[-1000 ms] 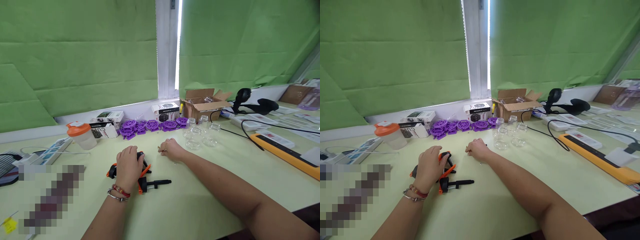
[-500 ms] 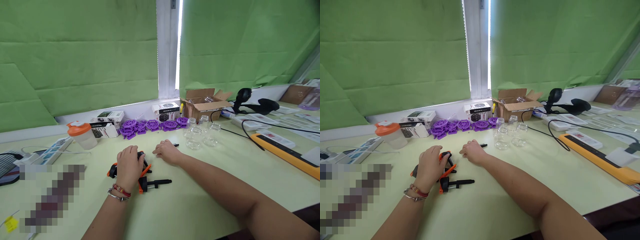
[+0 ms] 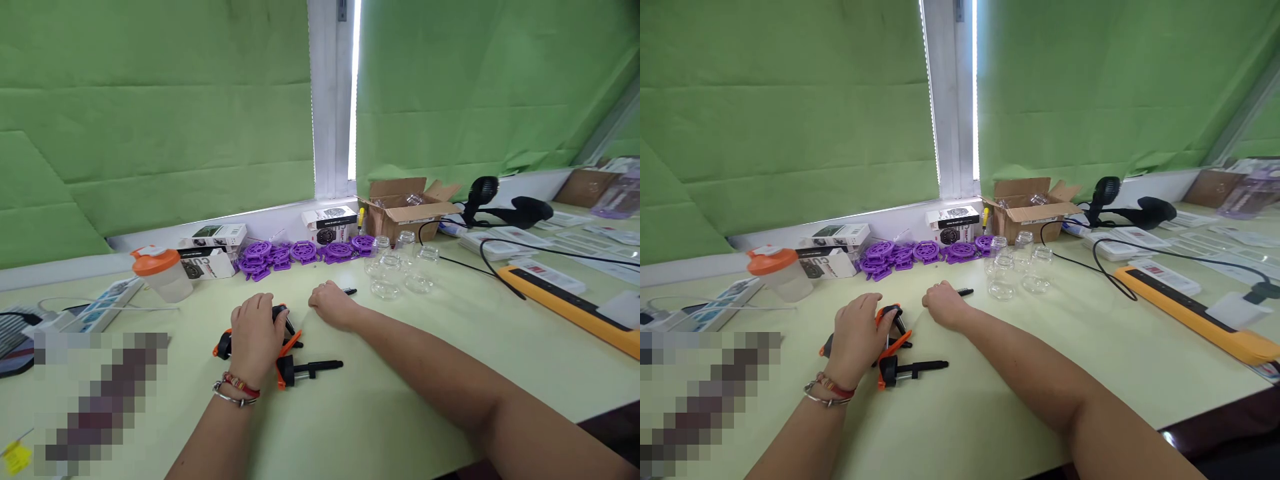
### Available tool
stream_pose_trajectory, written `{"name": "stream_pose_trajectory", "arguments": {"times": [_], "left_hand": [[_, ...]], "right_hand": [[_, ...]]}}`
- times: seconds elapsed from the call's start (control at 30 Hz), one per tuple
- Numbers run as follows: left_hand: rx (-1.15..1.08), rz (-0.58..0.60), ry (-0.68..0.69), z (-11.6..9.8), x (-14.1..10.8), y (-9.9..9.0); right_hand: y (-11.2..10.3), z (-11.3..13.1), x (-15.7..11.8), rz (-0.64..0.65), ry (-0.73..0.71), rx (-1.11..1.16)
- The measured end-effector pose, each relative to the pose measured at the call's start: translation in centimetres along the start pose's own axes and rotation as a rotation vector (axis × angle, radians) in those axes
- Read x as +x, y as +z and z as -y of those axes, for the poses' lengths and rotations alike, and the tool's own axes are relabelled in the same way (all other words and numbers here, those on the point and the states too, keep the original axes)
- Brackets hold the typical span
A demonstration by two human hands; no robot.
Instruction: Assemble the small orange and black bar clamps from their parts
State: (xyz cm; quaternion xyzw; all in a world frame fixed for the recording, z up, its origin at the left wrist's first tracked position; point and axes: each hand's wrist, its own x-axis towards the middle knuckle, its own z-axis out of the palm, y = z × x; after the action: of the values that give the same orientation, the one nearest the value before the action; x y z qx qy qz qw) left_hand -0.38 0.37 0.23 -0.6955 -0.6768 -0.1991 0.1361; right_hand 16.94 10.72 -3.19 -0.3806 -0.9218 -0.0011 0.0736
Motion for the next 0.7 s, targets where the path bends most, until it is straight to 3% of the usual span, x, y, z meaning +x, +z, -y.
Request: {"name": "stream_pose_trajectory", "arguments": {"times": [0.13,0.2,0.33,0.53,0.7], "left_hand": [[0.005,-0.001,0.003,0.0,0.0,0.1],[0.006,0.003,0.007,0.0,0.0,0.1],[0.013,0.005,0.002,0.0,0.0,0.0],[0.01,0.011,0.008,0.1,0.1,0.0],[0.006,0.006,0.022,0.2,0.0,0.2]], "right_hand": [[-0.8,-3.7,0.4,-0.11,0.298,0.207],[-0.9,-5.6,0.4,-0.078,0.382,0.284],[-0.6,-7.4,0.2,-0.003,0.376,0.35],[-0.8,-7.9,0.2,0.047,0.35,0.42],[-2.5,-7.5,-1.3,-0.028,0.332,0.436]]}}
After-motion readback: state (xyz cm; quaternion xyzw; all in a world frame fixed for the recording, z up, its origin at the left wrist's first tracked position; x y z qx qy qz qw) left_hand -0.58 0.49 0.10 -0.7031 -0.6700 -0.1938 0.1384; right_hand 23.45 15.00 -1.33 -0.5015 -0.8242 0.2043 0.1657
